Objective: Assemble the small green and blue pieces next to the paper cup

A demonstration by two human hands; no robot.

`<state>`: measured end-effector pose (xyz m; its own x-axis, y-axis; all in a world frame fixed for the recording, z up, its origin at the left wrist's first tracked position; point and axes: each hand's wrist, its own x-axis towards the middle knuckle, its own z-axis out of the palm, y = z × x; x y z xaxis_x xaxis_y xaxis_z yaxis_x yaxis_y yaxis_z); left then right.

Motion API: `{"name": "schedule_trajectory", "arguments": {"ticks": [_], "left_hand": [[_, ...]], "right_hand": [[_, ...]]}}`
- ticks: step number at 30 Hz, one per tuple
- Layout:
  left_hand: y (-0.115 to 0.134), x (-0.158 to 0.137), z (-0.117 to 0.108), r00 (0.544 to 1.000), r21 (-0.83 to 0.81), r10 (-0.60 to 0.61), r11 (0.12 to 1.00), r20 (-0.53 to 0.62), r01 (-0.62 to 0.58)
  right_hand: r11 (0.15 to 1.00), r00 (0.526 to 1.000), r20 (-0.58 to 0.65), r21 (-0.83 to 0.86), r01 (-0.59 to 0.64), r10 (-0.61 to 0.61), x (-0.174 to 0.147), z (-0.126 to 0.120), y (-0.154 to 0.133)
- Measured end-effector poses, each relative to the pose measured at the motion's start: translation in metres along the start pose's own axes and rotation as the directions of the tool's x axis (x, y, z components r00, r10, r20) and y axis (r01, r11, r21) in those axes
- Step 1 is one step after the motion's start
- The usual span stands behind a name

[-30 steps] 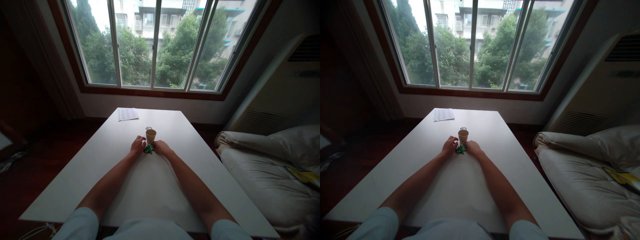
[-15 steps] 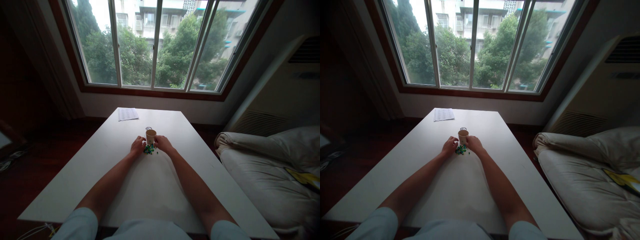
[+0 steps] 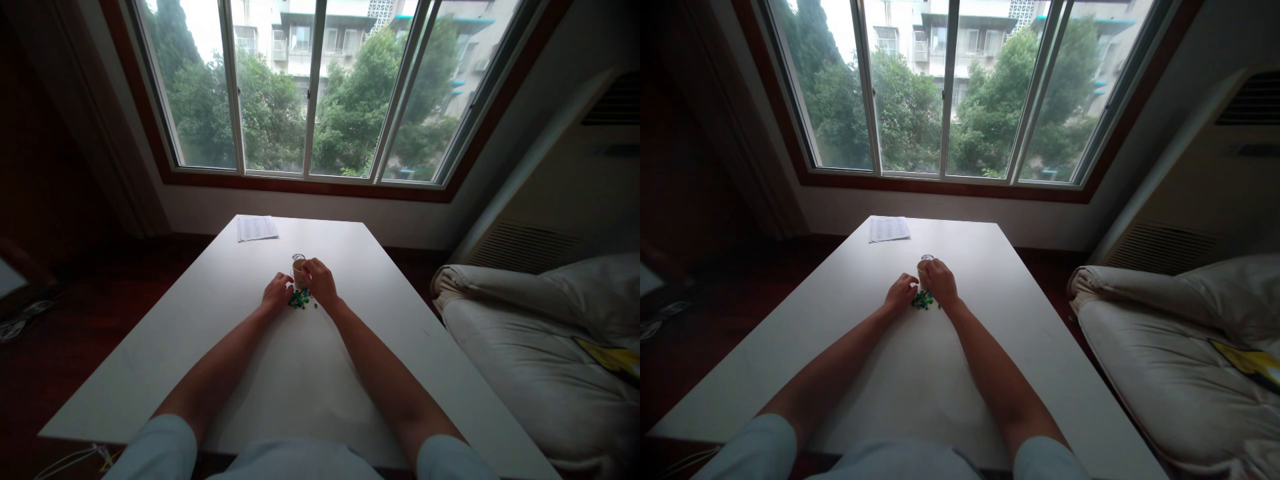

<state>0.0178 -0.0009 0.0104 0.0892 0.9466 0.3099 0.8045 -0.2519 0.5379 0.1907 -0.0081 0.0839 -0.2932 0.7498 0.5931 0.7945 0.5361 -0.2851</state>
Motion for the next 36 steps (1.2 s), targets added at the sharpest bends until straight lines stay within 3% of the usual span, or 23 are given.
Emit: {"name": "schedule_trajectory", "arguments": {"ticks": [8, 25, 31, 36], "left_hand": [[0.003, -0.001, -0.002, 1.000, 0.005, 0.003, 1.000, 0.006, -0.003], [0.005, -0.002, -0.003, 0.999, 0.009, 0.038, 0.999, 0.023, -0.038], [0.008, -0.004, -0.007, 0.984, 0.040, 0.157, 0.986, 0.081, -0.161], [0.008, -0.006, -0.006, 0.966, 0.016, 0.234, 0.971, 0.111, -0.237]], "right_hand": [[0.998, 0.999, 0.037, -0.047, -0.029, 0.031, -0.001, 0.014, 0.002], [0.985, 0.988, 0.049, -0.088, -0.145, 0.150, 0.001, 0.011, 0.010], [0.987, 0.988, 0.010, -0.029, -0.156, 0.156, 0.001, 0.003, 0.013], [0.957, 0.958, -0.044, -0.051, -0.284, 0.282, -0.003, -0.001, 0.031]]}}
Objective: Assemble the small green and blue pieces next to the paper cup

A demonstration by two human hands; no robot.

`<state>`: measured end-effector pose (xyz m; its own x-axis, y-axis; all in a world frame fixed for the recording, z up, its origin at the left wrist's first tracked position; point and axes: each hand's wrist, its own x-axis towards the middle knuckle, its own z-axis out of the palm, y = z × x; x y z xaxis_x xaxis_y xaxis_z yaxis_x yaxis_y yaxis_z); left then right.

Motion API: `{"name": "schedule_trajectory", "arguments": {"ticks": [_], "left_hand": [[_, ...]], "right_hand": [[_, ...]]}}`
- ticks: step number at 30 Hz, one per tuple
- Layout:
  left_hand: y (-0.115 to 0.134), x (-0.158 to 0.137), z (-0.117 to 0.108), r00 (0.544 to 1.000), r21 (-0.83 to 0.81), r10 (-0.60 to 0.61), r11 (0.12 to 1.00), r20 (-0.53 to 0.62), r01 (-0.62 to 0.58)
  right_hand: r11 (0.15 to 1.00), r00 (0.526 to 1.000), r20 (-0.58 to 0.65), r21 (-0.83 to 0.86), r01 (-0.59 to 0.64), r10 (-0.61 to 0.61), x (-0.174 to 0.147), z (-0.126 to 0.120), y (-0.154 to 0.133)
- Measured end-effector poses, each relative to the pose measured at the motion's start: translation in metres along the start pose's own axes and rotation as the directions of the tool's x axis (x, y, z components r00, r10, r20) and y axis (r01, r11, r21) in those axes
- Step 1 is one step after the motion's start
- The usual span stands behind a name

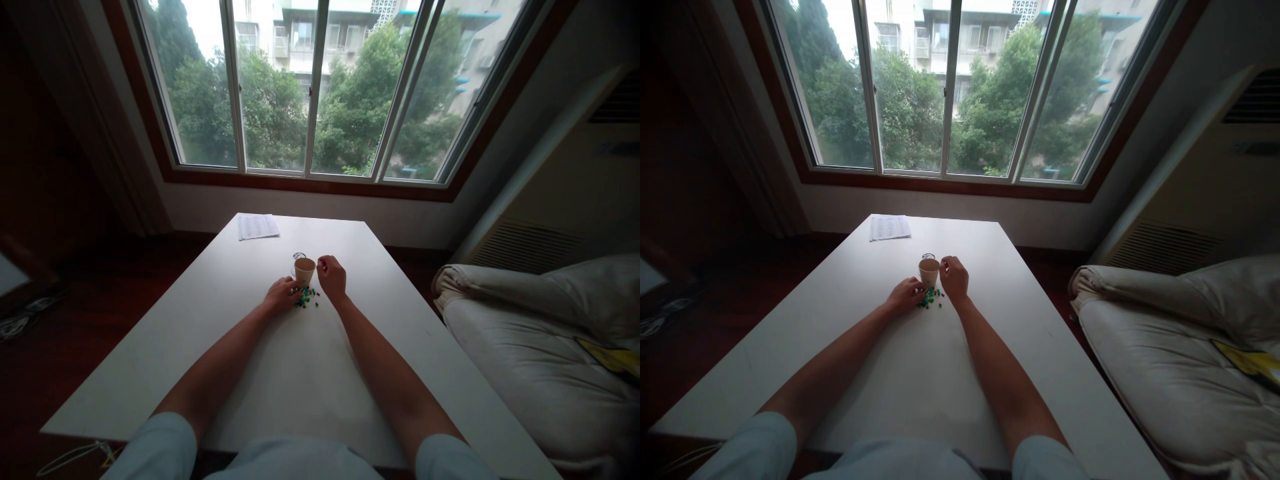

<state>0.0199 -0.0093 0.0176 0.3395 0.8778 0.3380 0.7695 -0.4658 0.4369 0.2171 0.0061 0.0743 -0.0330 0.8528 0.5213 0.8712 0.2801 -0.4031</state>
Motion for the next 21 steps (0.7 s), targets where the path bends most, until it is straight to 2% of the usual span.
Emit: {"name": "schedule_trajectory", "arguments": {"ticks": [3, 10, 17, 21], "left_hand": [[0.000, 0.000, 0.001, 0.998, -0.020, 0.055, 0.998, 0.034, -0.054], [-0.002, 0.000, -0.006, 0.980, -0.066, 0.173, 0.984, 0.102, -0.167], [0.001, 0.001, -0.004, 0.990, -0.034, 0.092, 0.995, 0.105, -0.088], [0.002, 0.001, -0.003, 0.991, -0.032, 0.091, 0.996, 0.097, -0.089]], "right_hand": [[0.997, 0.997, 0.004, -0.004, -0.074, 0.074, -0.003, 0.006, 0.019], [0.969, 0.963, 0.110, -0.037, -0.242, 0.245, -0.008, 0.026, 0.053], [0.973, 0.969, 0.093, 0.003, -0.232, 0.230, -0.007, 0.043, 0.062], [0.977, 0.973, 0.107, 0.039, -0.212, 0.207, -0.008, 0.050, 0.065]]}}
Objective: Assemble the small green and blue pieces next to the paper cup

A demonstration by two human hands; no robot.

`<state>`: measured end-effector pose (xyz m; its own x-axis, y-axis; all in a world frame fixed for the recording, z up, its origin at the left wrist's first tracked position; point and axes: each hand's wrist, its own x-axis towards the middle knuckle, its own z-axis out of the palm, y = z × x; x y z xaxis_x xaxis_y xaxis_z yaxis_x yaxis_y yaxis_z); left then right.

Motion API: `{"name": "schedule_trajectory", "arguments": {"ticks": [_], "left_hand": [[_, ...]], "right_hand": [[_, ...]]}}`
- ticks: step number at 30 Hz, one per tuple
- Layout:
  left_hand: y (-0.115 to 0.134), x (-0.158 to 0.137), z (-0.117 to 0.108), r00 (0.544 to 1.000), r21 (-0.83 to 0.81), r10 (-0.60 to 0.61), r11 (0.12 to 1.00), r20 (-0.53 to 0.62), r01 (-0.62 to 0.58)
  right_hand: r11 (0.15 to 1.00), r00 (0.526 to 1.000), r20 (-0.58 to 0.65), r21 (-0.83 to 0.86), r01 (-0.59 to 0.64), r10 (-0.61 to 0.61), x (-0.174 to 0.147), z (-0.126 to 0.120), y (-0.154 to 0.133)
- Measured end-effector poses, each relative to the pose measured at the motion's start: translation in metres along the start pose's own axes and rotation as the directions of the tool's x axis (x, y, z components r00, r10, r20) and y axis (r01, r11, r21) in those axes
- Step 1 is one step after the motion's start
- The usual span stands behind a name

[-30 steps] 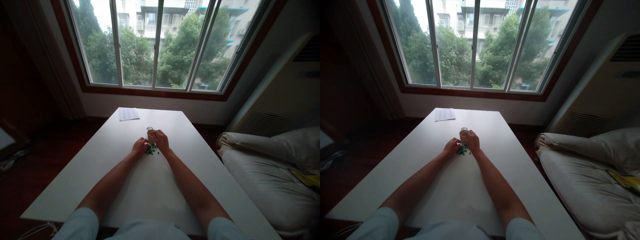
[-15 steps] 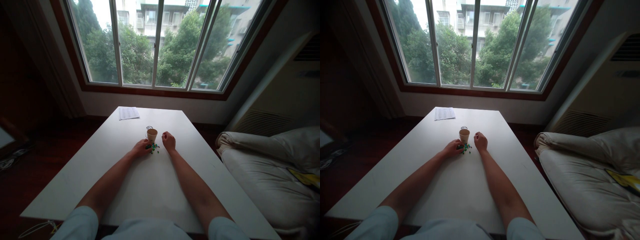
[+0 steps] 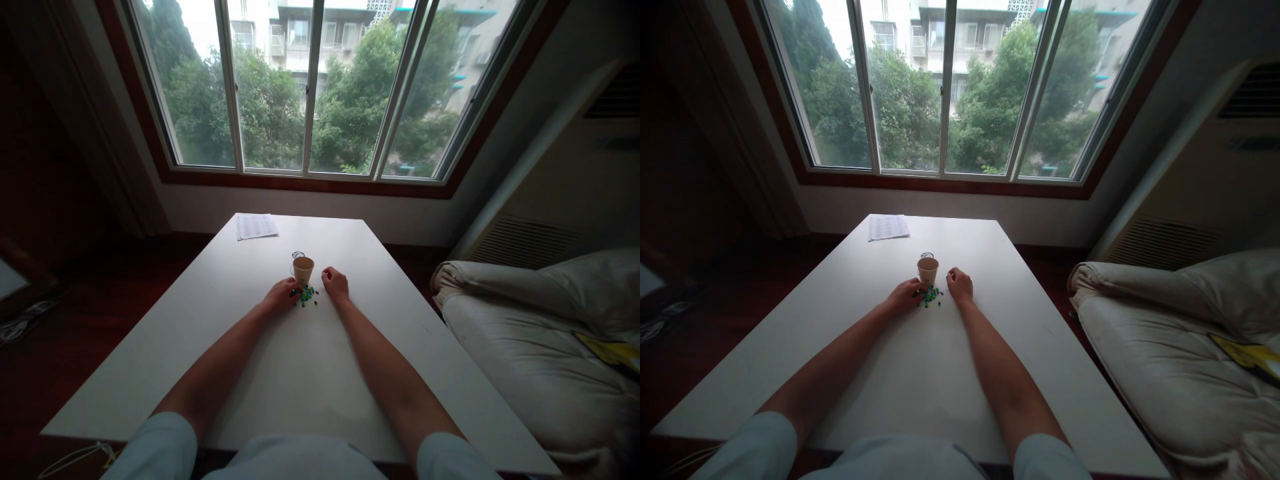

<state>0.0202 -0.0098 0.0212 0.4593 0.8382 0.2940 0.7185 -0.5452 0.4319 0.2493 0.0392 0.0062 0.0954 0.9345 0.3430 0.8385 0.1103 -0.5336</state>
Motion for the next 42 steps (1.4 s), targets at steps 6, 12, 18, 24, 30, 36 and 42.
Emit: {"name": "schedule_trajectory", "arguments": {"ticks": [6, 12, 18, 24, 30, 36, 42], "left_hand": [[0.000, 0.001, 0.003, 1.000, -0.003, 0.012, 1.000, -0.028, -0.012], [0.005, 0.000, 0.003, 0.999, -0.043, 0.000, 0.999, -0.045, -0.002], [0.006, -0.001, 0.003, 0.997, -0.087, -0.009, 0.996, -0.078, 0.002], [0.009, 0.000, 0.002, 0.988, -0.077, -0.009, 0.997, -0.156, -0.003], [0.010, 0.001, -0.001, 0.964, -0.090, -0.011, 0.996, -0.265, -0.014], [0.013, 0.000, -0.001, 0.931, -0.005, 0.087, 0.995, -0.356, -0.095], [0.019, -0.002, -0.002, 0.898, -0.016, 0.054, 0.998, -0.436, -0.067]], "right_hand": [[0.999, 1.000, -0.009, 0.044, 0.024, -0.024, 0.001, 0.005, 0.004], [0.998, 1.000, -0.004, 0.057, 0.018, -0.018, 0.001, 0.006, 0.004], [0.997, 1.000, 0.000, 0.073, 0.028, -0.028, 0.001, 0.006, 0.004], [0.997, 1.000, 0.004, 0.075, 0.019, -0.020, 0.001, 0.007, 0.005], [0.996, 1.000, -0.002, 0.081, 0.030, -0.030, 0.000, 0.008, 0.004], [0.997, 1.000, -0.003, 0.072, 0.030, -0.030, 0.001, 0.009, 0.005], [0.996, 0.999, -0.004, 0.079, 0.035, -0.035, 0.001, 0.009, 0.006]]}}
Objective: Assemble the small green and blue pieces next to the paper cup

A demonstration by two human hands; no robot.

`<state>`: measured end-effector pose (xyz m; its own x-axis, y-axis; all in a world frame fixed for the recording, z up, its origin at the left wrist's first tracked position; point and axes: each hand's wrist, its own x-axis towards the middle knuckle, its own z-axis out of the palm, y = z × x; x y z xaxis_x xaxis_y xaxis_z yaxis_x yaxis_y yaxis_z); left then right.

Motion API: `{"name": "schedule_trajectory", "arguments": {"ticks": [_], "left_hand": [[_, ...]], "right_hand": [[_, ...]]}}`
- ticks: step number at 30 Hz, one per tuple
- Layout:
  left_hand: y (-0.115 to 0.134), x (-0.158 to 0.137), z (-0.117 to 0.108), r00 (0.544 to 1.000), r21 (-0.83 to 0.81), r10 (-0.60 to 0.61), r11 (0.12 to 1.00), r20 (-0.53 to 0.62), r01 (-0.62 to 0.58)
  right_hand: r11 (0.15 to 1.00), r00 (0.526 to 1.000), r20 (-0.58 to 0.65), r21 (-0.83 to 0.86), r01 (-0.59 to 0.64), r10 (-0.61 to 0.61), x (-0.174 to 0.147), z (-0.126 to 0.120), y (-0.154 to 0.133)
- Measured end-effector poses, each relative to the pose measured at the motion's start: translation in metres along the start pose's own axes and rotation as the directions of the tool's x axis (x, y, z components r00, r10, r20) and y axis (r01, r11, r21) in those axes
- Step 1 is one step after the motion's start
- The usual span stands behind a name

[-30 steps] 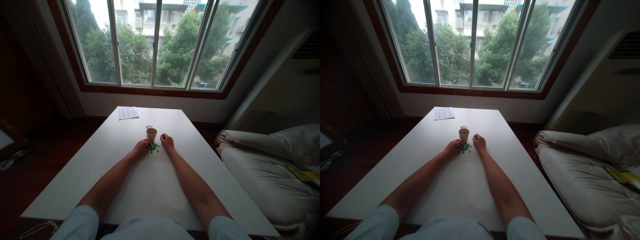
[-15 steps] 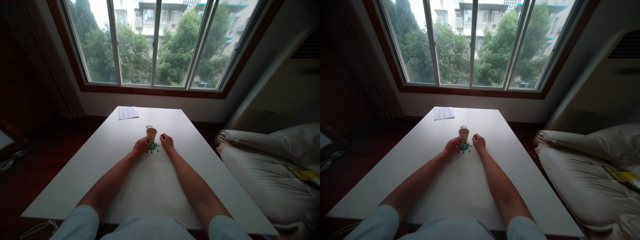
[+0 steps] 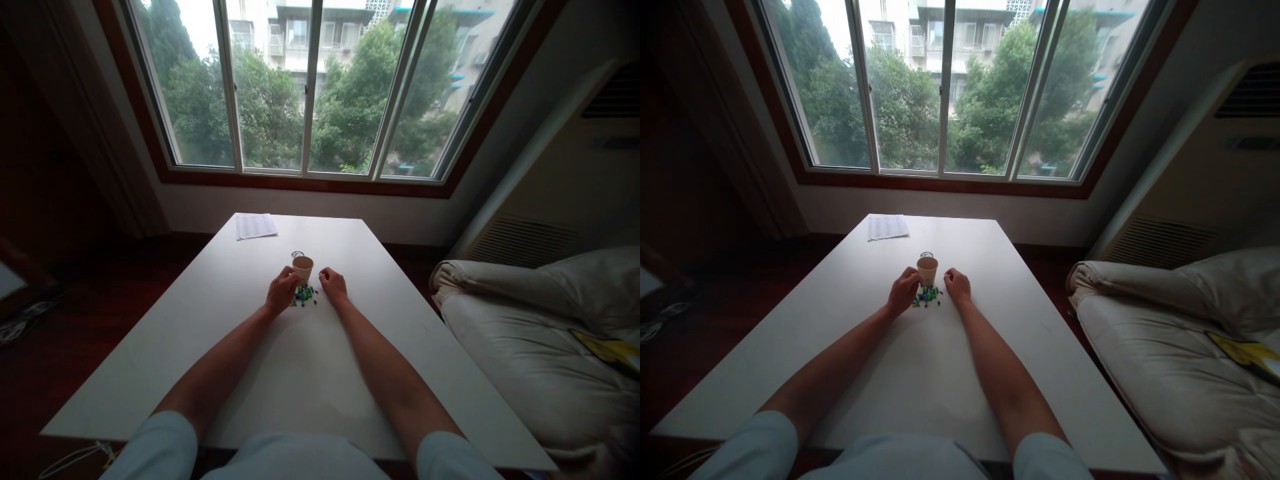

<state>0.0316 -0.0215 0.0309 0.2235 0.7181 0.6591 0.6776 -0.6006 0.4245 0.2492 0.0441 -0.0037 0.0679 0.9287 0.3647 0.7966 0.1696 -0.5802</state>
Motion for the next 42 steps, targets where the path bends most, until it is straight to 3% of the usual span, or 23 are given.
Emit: {"name": "schedule_trajectory", "arguments": {"ticks": [5, 12, 19, 29, 37, 42], "left_hand": [[0.003, 0.000, -0.002, 0.999, -0.012, -0.047, 0.999, 0.005, 0.047], [0.006, 0.002, -0.001, 1.000, 0.004, -0.018, 1.000, 0.000, 0.018], [-0.005, 0.006, 0.011, 0.992, 0.022, -0.048, 0.999, 0.115, 0.046], [-0.008, 0.004, 0.011, 0.984, 0.042, -0.055, 0.998, 0.169, 0.048], [-0.005, 0.005, 0.007, 0.980, 0.126, -0.095, 0.989, 0.174, 0.074], [-0.006, 0.004, 0.008, 0.993, 0.094, -0.011, 0.996, 0.113, 0.001]], "right_hand": [[1.000, 1.000, 0.007, 0.007, -0.008, 0.008, -0.002, -0.003, -0.003], [1.000, 1.000, 0.021, 0.008, -0.015, 0.015, -0.004, -0.007, -0.009], [1.000, 0.999, 0.036, 0.011, 0.006, -0.007, -0.005, -0.004, -0.012], [1.000, 0.999, 0.043, 0.010, 0.020, -0.020, -0.006, -0.006, -0.013], [0.999, 0.998, 0.052, 0.017, 0.036, -0.037, -0.005, -0.003, -0.010], [0.999, 0.996, 0.073, 0.014, 0.044, -0.045, -0.005, -0.003, -0.011]]}}
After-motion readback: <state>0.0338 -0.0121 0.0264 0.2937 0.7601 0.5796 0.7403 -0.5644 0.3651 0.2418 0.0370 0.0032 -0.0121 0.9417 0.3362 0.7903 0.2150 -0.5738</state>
